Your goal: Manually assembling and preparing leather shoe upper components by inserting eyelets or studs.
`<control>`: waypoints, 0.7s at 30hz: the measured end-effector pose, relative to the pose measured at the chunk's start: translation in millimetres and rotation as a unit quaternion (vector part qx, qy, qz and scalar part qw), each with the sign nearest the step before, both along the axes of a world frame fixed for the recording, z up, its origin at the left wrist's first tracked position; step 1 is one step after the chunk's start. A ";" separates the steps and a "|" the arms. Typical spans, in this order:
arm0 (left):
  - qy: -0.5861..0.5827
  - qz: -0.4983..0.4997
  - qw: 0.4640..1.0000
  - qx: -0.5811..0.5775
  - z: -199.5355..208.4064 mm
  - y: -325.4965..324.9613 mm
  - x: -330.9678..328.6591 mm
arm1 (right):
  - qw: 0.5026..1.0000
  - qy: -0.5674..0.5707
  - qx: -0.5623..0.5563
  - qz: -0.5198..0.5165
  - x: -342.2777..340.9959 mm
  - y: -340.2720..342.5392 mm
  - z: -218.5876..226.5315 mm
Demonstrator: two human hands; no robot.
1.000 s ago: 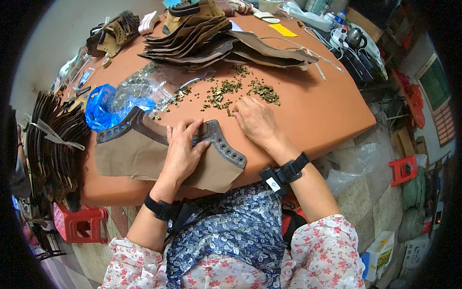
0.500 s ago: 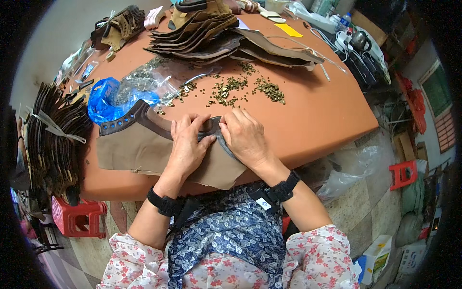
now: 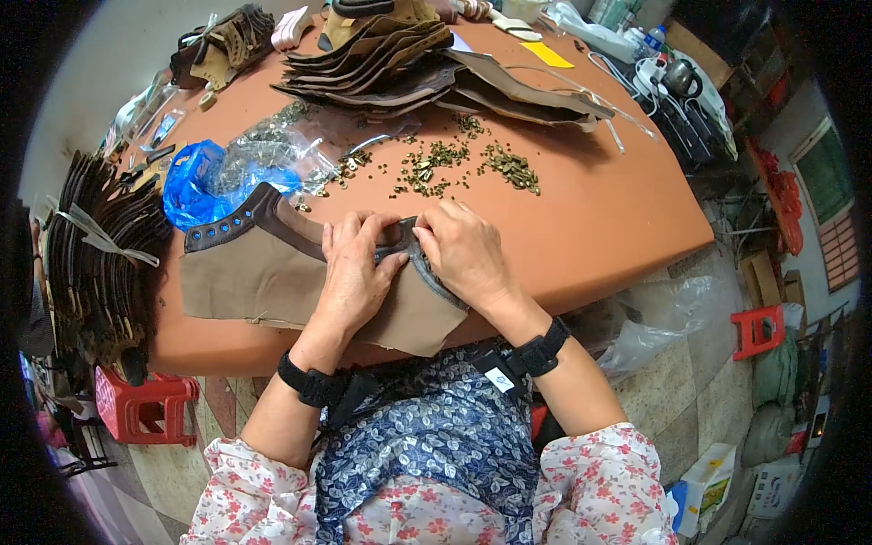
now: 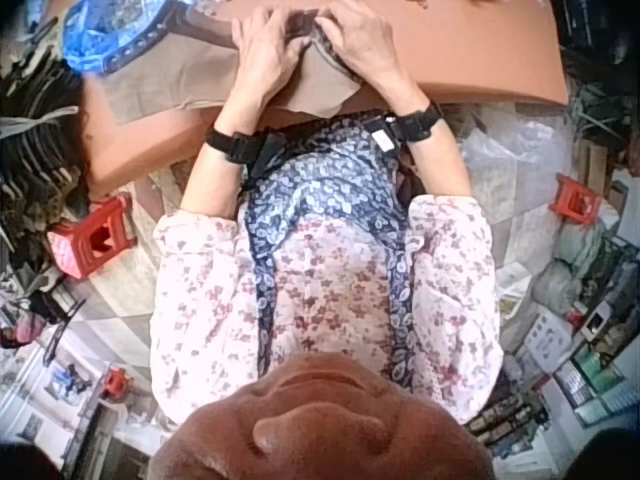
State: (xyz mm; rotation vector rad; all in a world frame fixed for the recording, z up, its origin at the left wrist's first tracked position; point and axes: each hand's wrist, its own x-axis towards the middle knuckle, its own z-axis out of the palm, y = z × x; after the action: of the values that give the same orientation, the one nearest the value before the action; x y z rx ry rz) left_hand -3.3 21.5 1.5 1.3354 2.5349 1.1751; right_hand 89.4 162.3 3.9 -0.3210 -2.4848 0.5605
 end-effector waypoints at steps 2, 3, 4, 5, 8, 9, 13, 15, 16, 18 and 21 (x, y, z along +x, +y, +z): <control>0.002 -0.001 1.000 0.003 0.0 0.3 -0.1 | 1.000 -0.011 -0.020 -0.004 -0.7 1.3 1.1; 0.003 -0.002 1.000 0.003 -0.4 0.4 -0.2 | 0.999 -0.016 -0.029 -0.006 -0.8 1.5 1.6; 0.005 -0.001 1.000 0.002 -1.0 0.3 -0.6 | 0.998 -0.012 -0.054 -0.008 -1.4 0.5 2.9; 0.006 0.000 1.000 0.002 -1.5 -0.1 -0.8 | 0.997 -0.009 -0.079 -0.010 -2.2 -1.3 5.0; 0.004 -0.001 1.000 0.003 -1.3 -0.2 -0.5 | 0.989 0.022 -0.145 -0.019 -4.4 -2.4 3.0; 0.007 -0.003 1.000 0.005 -1.6 0.2 -0.7 | 0.985 0.035 -0.166 -0.023 -5.0 -1.7 0.7; 0.008 -0.003 1.000 0.007 -0.8 -0.5 -0.6 | 0.982 0.018 -0.186 0.025 -4.9 4.4 -3.7; 0.005 -0.003 1.000 0.009 -1.6 -0.5 -0.6 | 0.977 0.002 -0.212 0.020 -5.4 -0.1 2.8; 0.005 -0.004 1.000 0.010 -2.1 -0.6 -0.7 | 0.978 0.005 -0.206 0.024 -5.3 0.7 2.0; 0.004 -0.006 1.000 0.010 -1.3 -0.8 -0.9 | 0.981 0.011 -0.193 0.033 -5.2 3.1 -0.8; 0.002 -0.007 1.000 0.006 -0.1 -1.3 -1.2 | 0.977 -0.005 -0.209 0.041 -3.3 2.3 3.7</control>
State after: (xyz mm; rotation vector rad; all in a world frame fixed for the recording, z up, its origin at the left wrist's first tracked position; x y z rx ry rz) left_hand -4.5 20.3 1.3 1.3589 2.5207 1.1873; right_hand 86.1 164.6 7.6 -0.3804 -2.3828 1.1212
